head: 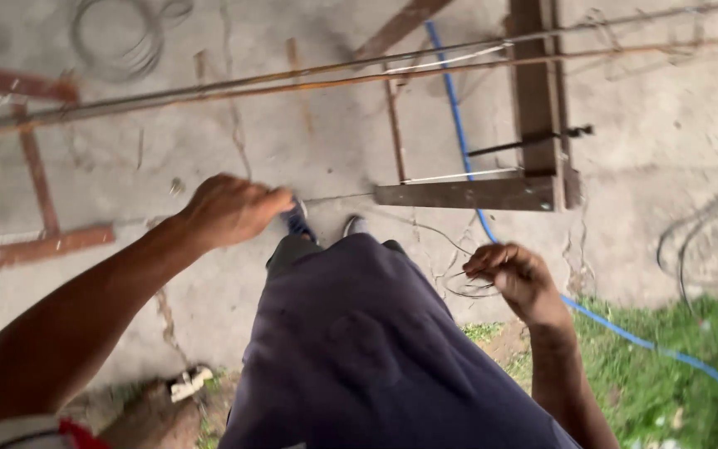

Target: Securing rebar intersections by wrapping wire and twisting it with pliers on a wooden assembly frame.

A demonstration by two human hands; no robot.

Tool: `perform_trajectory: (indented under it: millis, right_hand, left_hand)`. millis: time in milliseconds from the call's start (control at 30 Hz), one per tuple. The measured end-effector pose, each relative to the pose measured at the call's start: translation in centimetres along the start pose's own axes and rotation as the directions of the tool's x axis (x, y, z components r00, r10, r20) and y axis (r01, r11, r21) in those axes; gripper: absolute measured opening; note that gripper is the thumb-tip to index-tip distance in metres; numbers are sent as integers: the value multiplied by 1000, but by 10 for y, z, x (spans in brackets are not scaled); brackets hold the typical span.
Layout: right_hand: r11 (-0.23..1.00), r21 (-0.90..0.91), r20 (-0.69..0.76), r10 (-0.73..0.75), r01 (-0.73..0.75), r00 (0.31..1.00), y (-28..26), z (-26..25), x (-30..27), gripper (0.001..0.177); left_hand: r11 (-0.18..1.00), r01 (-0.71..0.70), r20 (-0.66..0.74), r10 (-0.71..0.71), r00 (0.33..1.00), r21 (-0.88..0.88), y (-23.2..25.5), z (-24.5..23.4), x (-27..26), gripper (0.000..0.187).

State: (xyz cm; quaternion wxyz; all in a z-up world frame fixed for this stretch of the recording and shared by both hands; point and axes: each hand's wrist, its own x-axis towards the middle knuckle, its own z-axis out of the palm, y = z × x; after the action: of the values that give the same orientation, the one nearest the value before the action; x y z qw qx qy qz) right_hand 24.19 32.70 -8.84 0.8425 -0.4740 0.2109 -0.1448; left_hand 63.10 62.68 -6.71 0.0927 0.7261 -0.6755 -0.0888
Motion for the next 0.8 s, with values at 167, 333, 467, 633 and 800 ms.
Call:
perform_trajectory:
  millis: [167, 333, 467, 633, 800]
  right_hand:
    - [926, -260, 24, 289, -273, 957, -21, 14, -6, 112]
    - [650, -760, 116, 127, 6, 985, -4, 66, 68, 79]
    - [336, -852, 387, -110, 401, 915, 52, 128, 122, 48]
    - [161, -962, 185, -207, 220, 961, 98, 128, 151, 13]
    - [175, -984, -40, -300, 14, 953, 104, 100, 184, 17]
  left_hand:
    - [950, 205, 76, -193, 978, -235, 19, 33, -7, 17]
    - [957, 85, -35, -99, 994, -277, 56, 32, 12, 13]
    - [972, -34, -158, -3, 987, -232, 43, 37, 24, 19]
    - [941, 30, -297, -137, 945, -338, 9, 26, 18, 12]
    - [711, 192, -462, -613, 641, -676, -49, 44, -5, 40]
